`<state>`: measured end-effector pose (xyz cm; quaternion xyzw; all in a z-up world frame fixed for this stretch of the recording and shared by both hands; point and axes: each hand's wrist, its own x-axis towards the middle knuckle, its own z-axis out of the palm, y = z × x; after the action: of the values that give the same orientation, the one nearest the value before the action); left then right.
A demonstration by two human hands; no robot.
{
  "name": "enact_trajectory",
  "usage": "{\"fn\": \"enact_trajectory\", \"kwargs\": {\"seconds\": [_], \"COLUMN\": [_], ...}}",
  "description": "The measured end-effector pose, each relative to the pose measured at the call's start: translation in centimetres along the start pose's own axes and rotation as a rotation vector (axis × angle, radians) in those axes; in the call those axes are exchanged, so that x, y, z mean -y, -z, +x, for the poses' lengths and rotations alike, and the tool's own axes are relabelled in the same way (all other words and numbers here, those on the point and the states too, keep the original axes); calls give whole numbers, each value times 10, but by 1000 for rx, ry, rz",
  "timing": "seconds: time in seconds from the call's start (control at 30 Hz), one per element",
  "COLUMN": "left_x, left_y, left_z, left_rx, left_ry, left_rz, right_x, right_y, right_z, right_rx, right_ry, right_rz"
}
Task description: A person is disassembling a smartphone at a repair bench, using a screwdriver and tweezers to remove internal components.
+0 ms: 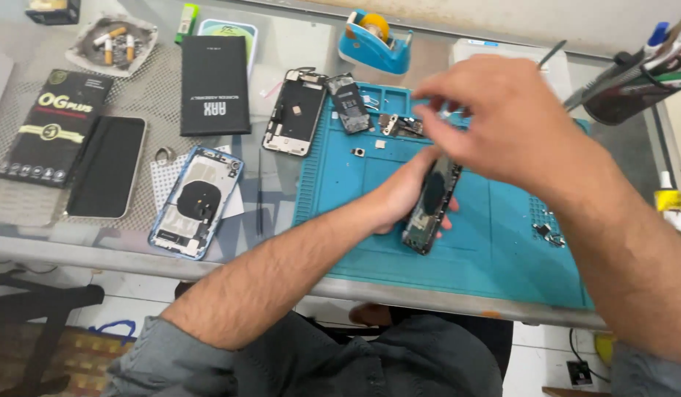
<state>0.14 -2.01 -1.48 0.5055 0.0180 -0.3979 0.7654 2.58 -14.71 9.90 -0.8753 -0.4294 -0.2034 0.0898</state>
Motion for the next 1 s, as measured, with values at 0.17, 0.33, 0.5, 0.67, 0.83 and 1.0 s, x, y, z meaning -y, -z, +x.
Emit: {"fn": "enact_trajectory", "kwargs": {"seconds": [0.17,0.33,0.5,0.67,0.83,1.0], "left_x": [26,15,9,9,8,9], "left_y": [19,30,34,22,-5,-30], "left_z": [15,6,0,2,3,8], "left_rx": [53,-28,-93,-132,-151,-168], "left_ry": [-127,-342,-536,-706,-867,-1026], "left_rz": [16,-53,-120,-191,-252,-322], "right_x": [54,109,120,123,117,87], "right_y": [-79,-131,-162,-162,-120,-19], "right_z": [68,93,102,101,96,76], "right_rx": [204,301,369,359,109,76], "right_ry": [356,554,607,634,657,490], "right_rz": [109,-12,-18,-37,-35,166]}}
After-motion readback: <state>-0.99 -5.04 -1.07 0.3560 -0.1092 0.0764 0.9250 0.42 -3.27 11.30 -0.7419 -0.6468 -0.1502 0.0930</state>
